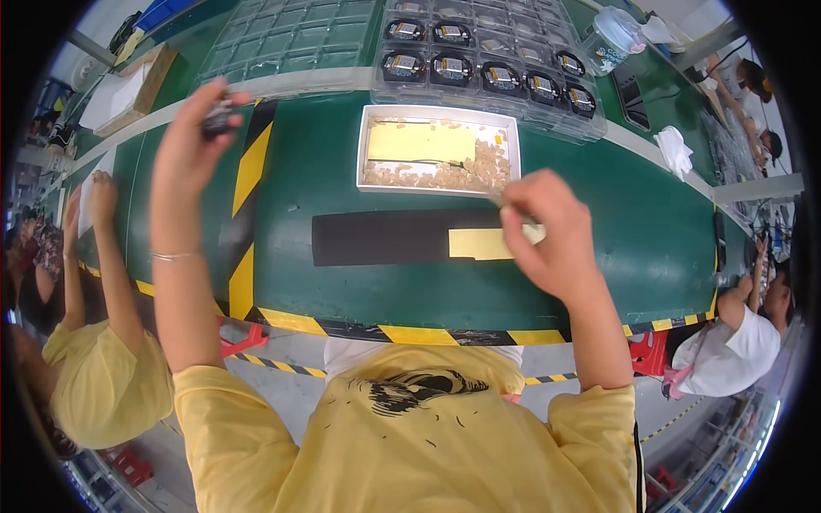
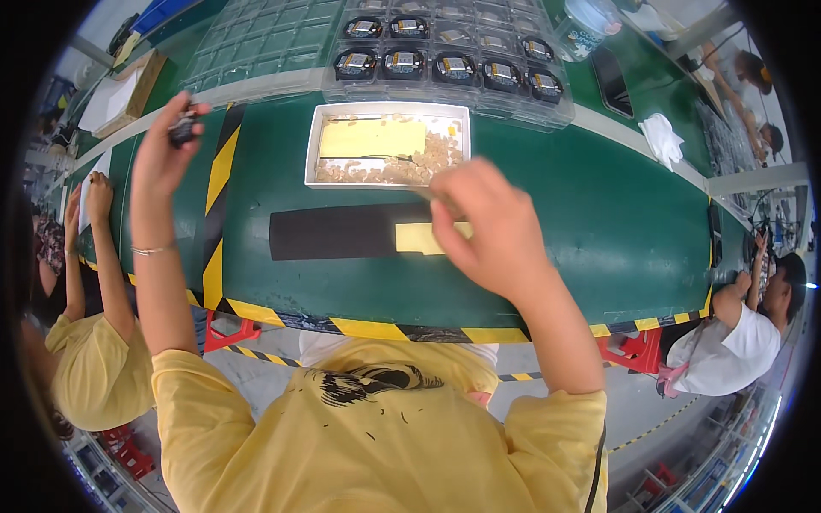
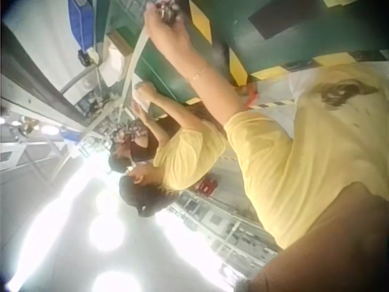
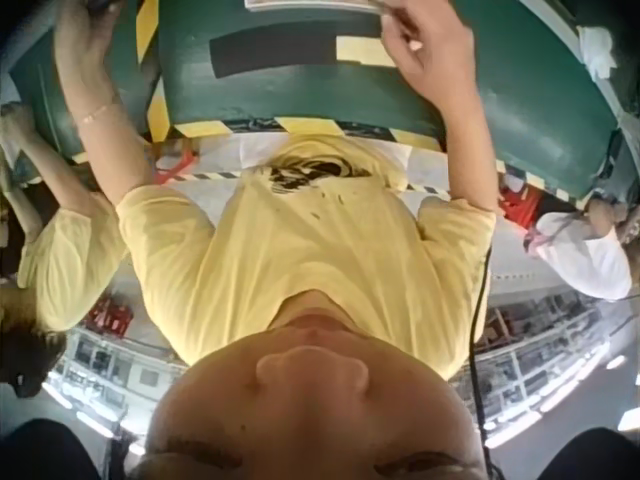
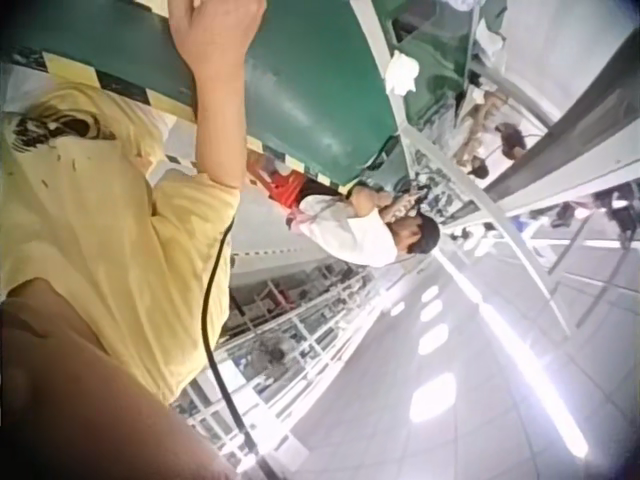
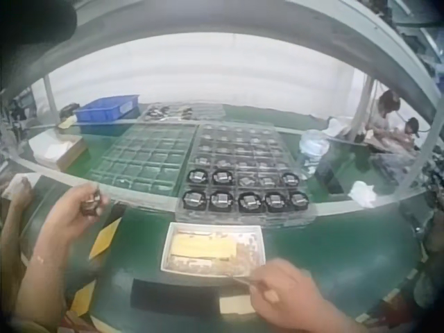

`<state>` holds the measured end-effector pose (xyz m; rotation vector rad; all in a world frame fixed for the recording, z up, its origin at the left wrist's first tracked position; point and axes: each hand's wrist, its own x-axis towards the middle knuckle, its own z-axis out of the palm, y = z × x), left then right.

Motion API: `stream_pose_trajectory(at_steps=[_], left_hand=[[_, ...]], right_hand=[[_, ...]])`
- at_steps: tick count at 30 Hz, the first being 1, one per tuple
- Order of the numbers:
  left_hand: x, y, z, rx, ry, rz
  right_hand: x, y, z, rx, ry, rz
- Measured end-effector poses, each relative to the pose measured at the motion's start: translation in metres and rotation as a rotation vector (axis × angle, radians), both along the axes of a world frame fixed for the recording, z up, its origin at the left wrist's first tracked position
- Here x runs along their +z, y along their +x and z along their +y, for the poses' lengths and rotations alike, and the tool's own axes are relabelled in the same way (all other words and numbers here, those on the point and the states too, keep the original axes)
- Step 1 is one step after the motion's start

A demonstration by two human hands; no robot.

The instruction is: Assembling electronic components, specifically small electronic devices like smartwatches, on a production line using tweezers.

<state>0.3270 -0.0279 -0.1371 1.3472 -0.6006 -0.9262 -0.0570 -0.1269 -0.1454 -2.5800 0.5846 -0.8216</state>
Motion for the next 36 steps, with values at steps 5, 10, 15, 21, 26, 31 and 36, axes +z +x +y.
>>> stream_pose_trajectory(at_steps=[5,10,15,21,26,31,36], left_hand=[[0.009,-0.143,-0.035,-0.458,-0.008,0.221],[-0.002,-0.187,-0.032,-0.567,-0.008,0.411],[-0.012,-0.187,-0.027,-0.502,0.050,0.452],[-0.023,-0.192,-0.024,-0.506,0.051,0.329],[-0.032,-0.198,-0.025,-0.466,0.050,0.375],[-0.032,-0.197,-0.024,-0.468,0.061,0.413],[-0.031,-0.197,-0.024,-0.477,0.078,0.456]], right_hand=[[0.025,0.021,-0.003,-0.159,0.792,-0.419],[0.003,0.017,0.003,-0.180,1.077,-0.498],[-0.010,0.018,0.010,-0.058,0.911,-0.396],[-0.007,0.017,0.017,-0.089,0.669,-0.266],[-0.012,0.021,0.018,-0.133,0.706,-0.284],[-0.015,0.019,0.016,-0.131,0.736,-0.292],[-0.020,0.015,0.013,-0.122,0.731,-0.281]])
